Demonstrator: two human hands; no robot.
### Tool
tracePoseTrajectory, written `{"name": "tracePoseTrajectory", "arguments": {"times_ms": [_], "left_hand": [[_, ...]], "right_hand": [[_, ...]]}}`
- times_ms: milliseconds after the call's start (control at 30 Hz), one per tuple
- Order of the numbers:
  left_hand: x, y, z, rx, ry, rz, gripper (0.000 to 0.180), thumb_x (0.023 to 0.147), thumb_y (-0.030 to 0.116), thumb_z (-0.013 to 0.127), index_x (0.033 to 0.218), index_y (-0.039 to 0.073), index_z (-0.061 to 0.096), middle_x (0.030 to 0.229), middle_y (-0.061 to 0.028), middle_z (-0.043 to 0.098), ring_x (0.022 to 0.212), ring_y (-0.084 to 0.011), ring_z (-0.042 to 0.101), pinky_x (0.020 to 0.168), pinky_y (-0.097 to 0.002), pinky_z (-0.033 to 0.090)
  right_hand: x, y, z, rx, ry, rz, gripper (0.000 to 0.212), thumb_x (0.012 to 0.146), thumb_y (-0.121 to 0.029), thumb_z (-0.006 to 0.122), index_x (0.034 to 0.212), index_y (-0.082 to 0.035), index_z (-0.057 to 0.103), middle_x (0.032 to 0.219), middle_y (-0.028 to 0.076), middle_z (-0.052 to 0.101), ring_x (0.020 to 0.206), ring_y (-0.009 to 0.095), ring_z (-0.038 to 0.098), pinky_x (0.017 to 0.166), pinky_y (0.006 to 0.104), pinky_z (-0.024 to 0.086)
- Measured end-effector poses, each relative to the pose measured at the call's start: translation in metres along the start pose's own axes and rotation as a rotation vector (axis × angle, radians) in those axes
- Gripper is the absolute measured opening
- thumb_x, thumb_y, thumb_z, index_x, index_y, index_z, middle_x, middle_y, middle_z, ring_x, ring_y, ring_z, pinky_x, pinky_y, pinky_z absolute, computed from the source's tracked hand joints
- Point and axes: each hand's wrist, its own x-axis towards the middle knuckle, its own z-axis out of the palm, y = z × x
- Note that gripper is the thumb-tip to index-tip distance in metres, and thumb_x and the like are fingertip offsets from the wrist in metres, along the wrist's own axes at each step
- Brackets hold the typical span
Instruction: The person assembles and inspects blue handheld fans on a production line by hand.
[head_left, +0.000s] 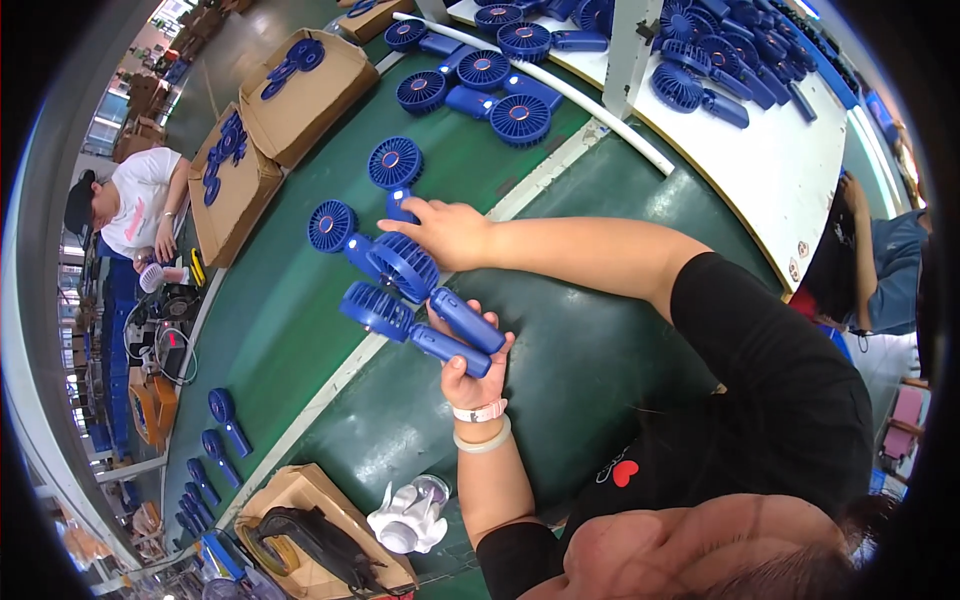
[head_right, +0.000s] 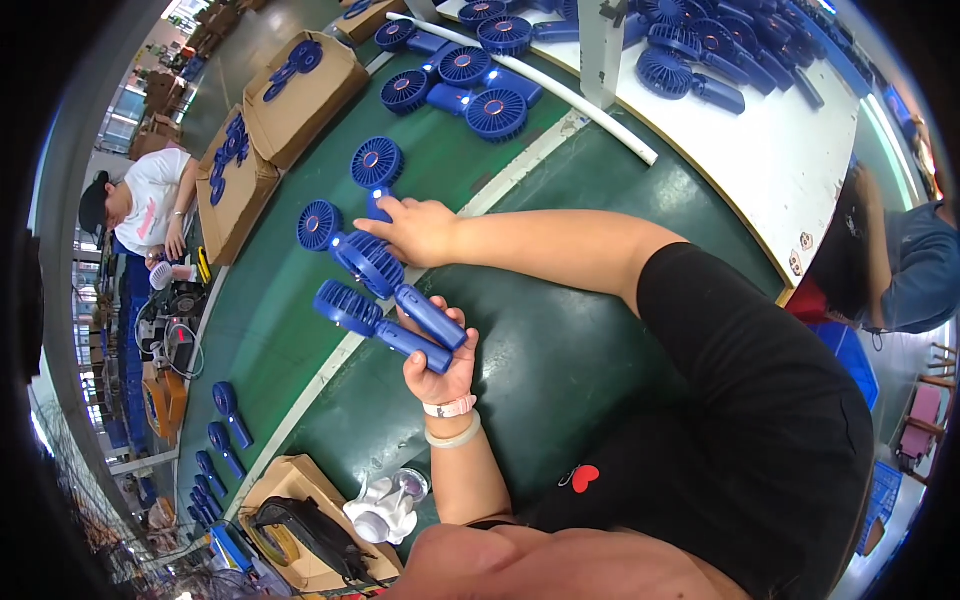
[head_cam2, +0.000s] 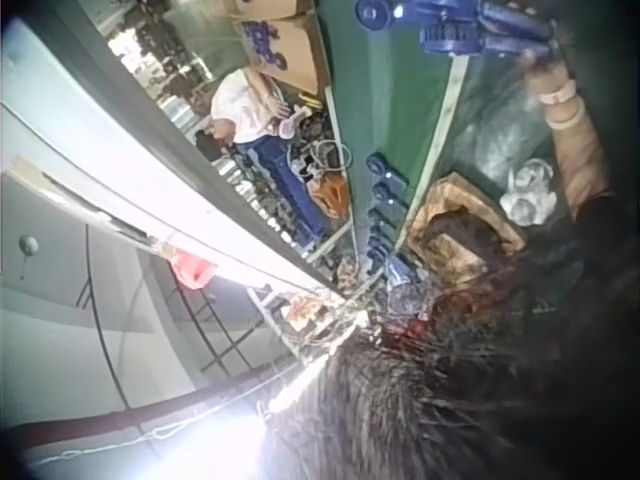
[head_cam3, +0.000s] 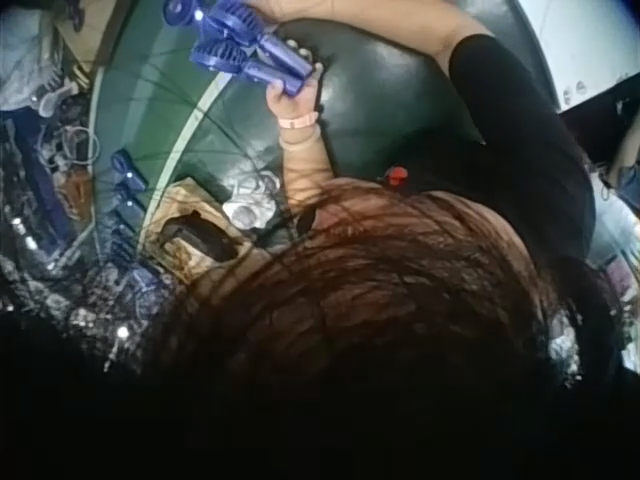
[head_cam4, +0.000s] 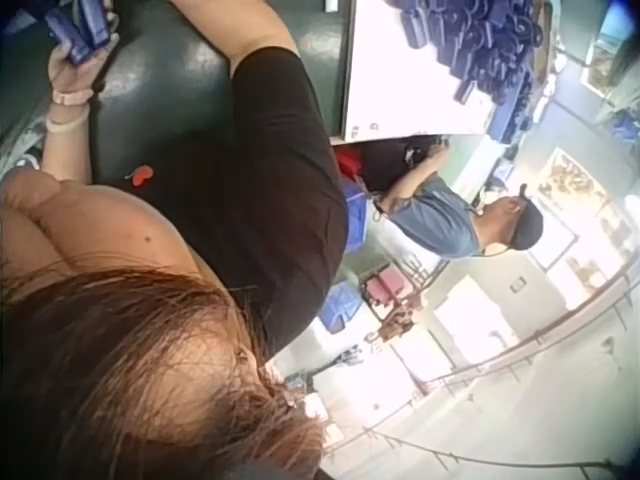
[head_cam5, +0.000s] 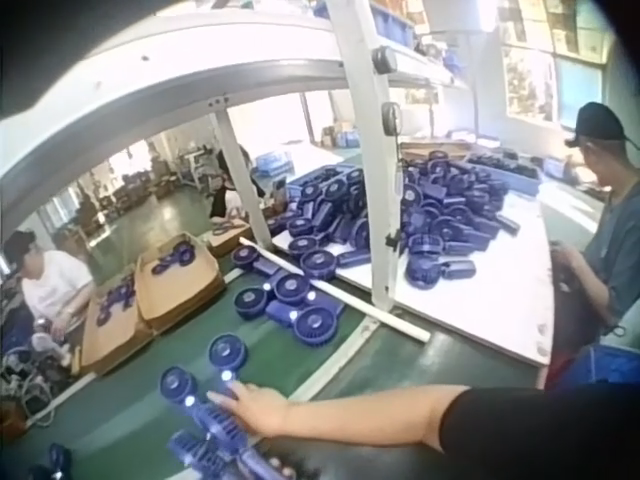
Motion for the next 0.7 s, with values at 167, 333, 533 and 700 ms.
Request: {"name": "tracePoseTrajectory", "arguments": {"times_ms": [167, 333, 533, 700], "left_hand": [[0.000, 0.001, -0.002, -0.019, -0.070, 0.013, 0.071, 0.069, 0.012, 0.065, 0.132, 0.026, 0.036, 0.122, -0.0101, 0.040, 0.109, -0.0271, 0.045, 0.085, -0.0465, 0.049], [0.001, -0.002, 0.001, 0.019, -0.087, 0.023, 0.075, 0.068, 0.010, 0.066, 0.133, 0.027, 0.034, 0.121, -0.0103, 0.039, 0.108, -0.0275, 0.045, 0.084, -0.0459, 0.050], [-0.002, -0.002, 0.002, 0.049, -0.080, 0.021, 0.079, 0.066, 0.010, 0.067, 0.134, 0.028, 0.031, 0.121, -0.0107, 0.040, 0.107, -0.0279, 0.046, 0.083, -0.0460, 0.050], [-0.001, -0.002, 0.004, 0.093, -0.060, 0.022, 0.080, 0.066, 0.010, 0.067, 0.135, 0.027, 0.030, 0.121, -0.0115, 0.040, 0.107, -0.0289, 0.046, 0.083, -0.0472, 0.050]], "right_hand": [[0.013, 0.007, 0.006, -0.363, -0.035, 0.021, 0.029, 0.076, -0.029, 0.061, 0.104, -0.021, 0.059, 0.117, 0.017, 0.044, 0.090, 0.034, 0.055, 0.071, 0.0400, 0.050], [0.001, 0.044, -0.004, -0.020, 0.176, 0.154, 0.029, 0.076, -0.012, 0.060, 0.104, -0.005, 0.051, 0.110, 0.018, 0.045, 0.090, 0.033, 0.055, 0.078, 0.0414, 0.048], [-0.048, -0.011, -0.080, 0.971, 0.178, 0.192, 0.080, 0.069, 0.004, 0.068, 0.135, -0.007, 0.024, 0.119, 0.011, 0.043, 0.107, 0.019, 0.048, 0.088, 0.0329, 0.044], [-0.086, -0.029, -0.093, 1.209, -0.053, 0.417, 0.066, 0.076, -0.008, 0.070, 0.128, -0.006, 0.030, 0.109, 0.009, 0.051, 0.096, 0.019, 0.057, 0.085, 0.0353, 0.046]]}}
